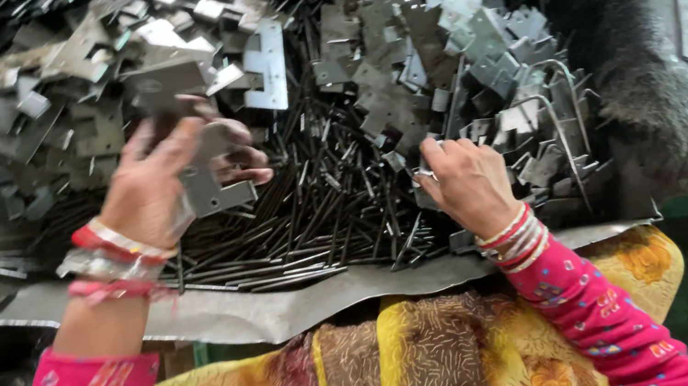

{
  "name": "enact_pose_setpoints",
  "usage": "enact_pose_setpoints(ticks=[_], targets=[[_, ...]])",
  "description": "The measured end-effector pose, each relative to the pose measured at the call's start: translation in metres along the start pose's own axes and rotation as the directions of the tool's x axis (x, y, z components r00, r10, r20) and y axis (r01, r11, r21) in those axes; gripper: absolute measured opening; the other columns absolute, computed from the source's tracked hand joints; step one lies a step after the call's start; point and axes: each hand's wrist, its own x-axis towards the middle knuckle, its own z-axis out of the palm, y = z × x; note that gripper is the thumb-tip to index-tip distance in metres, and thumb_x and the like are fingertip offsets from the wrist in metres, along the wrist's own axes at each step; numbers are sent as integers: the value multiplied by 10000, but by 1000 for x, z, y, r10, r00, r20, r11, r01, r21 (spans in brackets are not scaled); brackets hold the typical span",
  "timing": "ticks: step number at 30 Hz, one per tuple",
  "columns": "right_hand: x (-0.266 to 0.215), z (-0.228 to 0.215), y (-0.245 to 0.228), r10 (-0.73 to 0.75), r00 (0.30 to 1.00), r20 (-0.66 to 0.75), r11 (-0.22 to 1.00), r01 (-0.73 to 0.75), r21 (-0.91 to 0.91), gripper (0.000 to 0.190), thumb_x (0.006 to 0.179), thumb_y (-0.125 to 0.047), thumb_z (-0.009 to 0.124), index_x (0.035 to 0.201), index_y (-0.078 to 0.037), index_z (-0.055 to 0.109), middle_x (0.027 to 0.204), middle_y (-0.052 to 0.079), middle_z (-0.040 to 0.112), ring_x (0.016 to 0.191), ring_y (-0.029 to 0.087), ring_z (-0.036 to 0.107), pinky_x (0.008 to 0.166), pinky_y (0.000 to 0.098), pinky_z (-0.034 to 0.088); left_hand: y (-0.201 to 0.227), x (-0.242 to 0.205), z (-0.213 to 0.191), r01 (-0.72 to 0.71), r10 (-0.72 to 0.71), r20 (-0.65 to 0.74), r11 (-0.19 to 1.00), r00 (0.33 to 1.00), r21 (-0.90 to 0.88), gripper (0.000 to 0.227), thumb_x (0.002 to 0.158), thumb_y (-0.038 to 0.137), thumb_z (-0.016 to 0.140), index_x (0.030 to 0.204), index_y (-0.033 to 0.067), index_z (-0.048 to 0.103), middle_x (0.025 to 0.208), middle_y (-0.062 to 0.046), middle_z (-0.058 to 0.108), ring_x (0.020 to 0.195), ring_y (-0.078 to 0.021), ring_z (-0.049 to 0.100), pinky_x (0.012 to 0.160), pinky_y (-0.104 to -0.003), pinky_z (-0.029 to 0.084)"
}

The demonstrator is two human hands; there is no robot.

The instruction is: The person inserts metal rods into L-shaped metal brackets by hand, repeatedly picking up components from a large pile and assembling them. The assembled units are placed into a separate pile to the right.

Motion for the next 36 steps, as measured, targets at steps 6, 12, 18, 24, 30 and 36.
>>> enact_pose_setpoints(ticks=[6,12,18,24,30,36], targets=[[2,9,1,51,997,49,998,-49,-43,431,824,-399,797,1014,-66,600,726,118,648,688,329,665,585,447,486,-87,26,-8,-61,238,48,49,970,997,259,889,360,797,921,109,745,911,-127,703,845,-306,686,764,-426,563],[9,18,2,103,994,34,995,-103,2,365,882,-374,768,952,-75,572,713,125,659,670,354,668,563,462,495,-157,16,-9,29,199,21,-246,980,969,294,778,295,803,920,88,649,962,-131,617,859,-325,678,728,-451,562],[4,16,3,119,992,44,992,-120,30,276,903,-293,717,929,-68,559,708,133,657,649,372,651,581,477,493,-156,13,-6,-28,204,105,-352,973,936,329,680,308,833,854,94,654,922,-117,626,862,-309,682,730,-446,565],[1,17,-9,162,986,28,987,-162,-6,241,842,-257,714,884,-76,560,664,108,650,583,341,623,585,463,473,-155,13,-1,63,106,-43,-199,994,978,328,798,365,822,937,100,686,934,-118,640,847,-323,688,736,-459,558],[-23,15,-24,181,983,-38,983,-180,34,240,822,-203,731,923,-45,581,623,102,617,527,312,580,583,438,466,-164,7,2,-49,69,70,-269,995,962,268,728,260,827,898,99,696,964,-113,656,899,-313,695,789,-453,564],[-45,-8,-29,132,961,-243,986,-101,136,114,889,-94,694,964,-53,619,697,75,631,587,227,600,578,359,487,-145,22,-8,-54,-50,47,-149,998,987,357,744,358,828,912,64,715,952,-144,677,879,-358,686,793,-469,557]])
